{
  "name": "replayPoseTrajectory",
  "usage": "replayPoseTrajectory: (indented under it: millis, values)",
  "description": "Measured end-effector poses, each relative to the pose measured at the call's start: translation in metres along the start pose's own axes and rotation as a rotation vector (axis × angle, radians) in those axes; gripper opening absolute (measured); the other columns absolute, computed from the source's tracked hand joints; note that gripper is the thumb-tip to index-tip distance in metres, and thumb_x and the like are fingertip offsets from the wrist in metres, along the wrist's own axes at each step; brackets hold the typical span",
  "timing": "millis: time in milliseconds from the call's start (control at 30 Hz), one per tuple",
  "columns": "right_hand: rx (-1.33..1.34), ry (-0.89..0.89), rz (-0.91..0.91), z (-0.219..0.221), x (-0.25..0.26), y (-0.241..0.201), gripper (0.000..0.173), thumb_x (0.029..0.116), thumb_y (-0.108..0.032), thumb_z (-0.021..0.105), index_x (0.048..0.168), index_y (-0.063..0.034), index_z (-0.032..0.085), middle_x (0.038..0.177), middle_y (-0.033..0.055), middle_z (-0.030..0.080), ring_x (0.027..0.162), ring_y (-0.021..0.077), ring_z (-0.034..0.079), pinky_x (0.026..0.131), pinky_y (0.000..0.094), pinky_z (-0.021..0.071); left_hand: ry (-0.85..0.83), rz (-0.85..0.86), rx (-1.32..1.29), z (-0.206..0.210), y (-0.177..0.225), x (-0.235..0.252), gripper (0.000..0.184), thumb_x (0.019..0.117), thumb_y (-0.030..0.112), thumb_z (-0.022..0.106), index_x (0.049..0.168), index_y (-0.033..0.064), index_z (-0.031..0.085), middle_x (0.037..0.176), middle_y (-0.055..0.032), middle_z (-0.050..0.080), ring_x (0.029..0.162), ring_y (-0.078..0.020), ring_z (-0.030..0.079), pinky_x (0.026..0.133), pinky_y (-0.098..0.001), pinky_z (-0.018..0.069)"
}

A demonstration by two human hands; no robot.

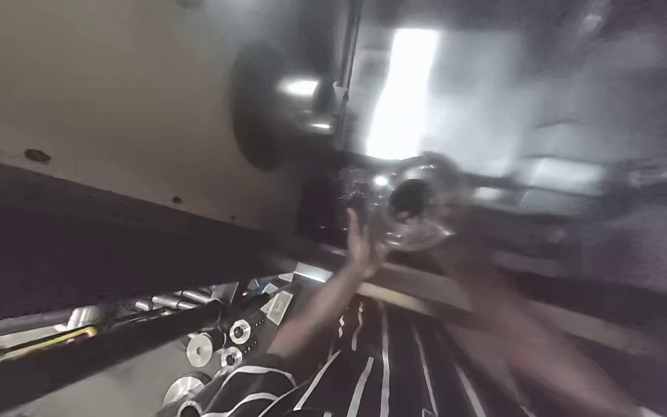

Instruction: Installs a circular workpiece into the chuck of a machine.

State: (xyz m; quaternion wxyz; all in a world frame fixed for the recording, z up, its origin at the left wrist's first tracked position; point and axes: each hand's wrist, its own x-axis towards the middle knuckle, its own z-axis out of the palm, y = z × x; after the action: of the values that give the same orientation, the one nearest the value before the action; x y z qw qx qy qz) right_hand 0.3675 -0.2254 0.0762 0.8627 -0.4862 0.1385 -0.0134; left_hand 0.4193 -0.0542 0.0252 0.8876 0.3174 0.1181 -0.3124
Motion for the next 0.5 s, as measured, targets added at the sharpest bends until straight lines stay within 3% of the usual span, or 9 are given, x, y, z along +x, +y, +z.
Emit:
replayPoseTrajectory:
  millis: [133,267,333,400,467,500]
  values:
    - [0.010,-0.020,0.080,0.022,0.066,0.003,0.020,0.1085,-0.026,0.046,0.113,-0.0160,0.063,0.096,-0.0040,0.071,0.089,0.0063,0.069,0.083,0.0264,0.0596,0.002,0.018,-0.069,-0.017,0.022,0.065,0.100,0.0863,0.089,0.005,0.138,0.0194,0.055,0.124,-0.0113,0.068,0.108,-0.0260,0.068,0.086,-0.0444,0.0593]
    - [-0.051,0.098,0.053,0.039,0.120,0.014,0.012,0.1048,-0.023,0.056,0.112,-0.0166,0.064,0.090,-0.0053,0.067,0.080,0.0043,0.064,0.073,0.0233,0.0573,0.037,0.027,-0.068,-0.025,0.053,0.118,0.101,0.0842,0.091,0.004,0.134,0.0213,0.058,0.120,-0.0095,0.069,0.105,-0.0252,0.068,0.084,-0.0451,0.0588]
    - [-0.150,0.108,0.054,0.047,0.131,0.015,0.015,0.1041,-0.024,0.059,0.117,-0.0173,0.063,0.094,-0.0062,0.067,0.083,0.0030,0.064,0.073,0.0221,0.0566,0.043,0.024,-0.036,-0.031,0.061,0.133,0.104,0.0774,0.096,0.004,0.130,0.0264,0.059,0.117,-0.0056,0.070,0.102,-0.0220,0.068,0.079,-0.0438,0.0587]
    - [-0.133,0.090,0.047,0.053,0.148,0.020,0.016,0.1025,-0.027,0.061,0.114,-0.0169,0.065,0.095,-0.0044,0.069,0.084,0.0058,0.065,0.073,0.0251,0.0573,0.034,0.032,-0.023,-0.036,0.070,0.148,0.109,0.0679,0.103,0.007,0.129,0.0308,0.060,0.117,-0.0027,0.070,0.103,-0.0201,0.067,0.079,-0.0443,0.0589]
    - [-0.112,0.093,0.018,0.059,0.160,0.029,0.017,0.1033,-0.027,0.059,0.110,-0.0140,0.068,0.095,-0.0016,0.071,0.086,0.0091,0.066,0.078,0.0287,0.0573,0.054,0.032,-0.038,-0.039,0.075,0.160,0.114,0.0629,0.106,0.006,0.133,0.0323,0.059,0.122,-0.0021,0.068,0.110,-0.0210,0.065,0.086,-0.0485,0.0574]
    - [-0.168,0.118,0.008,0.064,0.162,0.030,0.016,0.1038,-0.027,0.059,0.108,-0.0157,0.068,0.094,-0.0040,0.071,0.084,0.0057,0.066,0.076,0.0250,0.0571,0.060,0.039,-0.060,-0.039,0.078,0.165,0.115,0.0623,0.105,0.004,0.132,0.0315,0.059,0.121,-0.0027,0.068,0.111,-0.0214,0.065,0.088,-0.0497,0.0568]
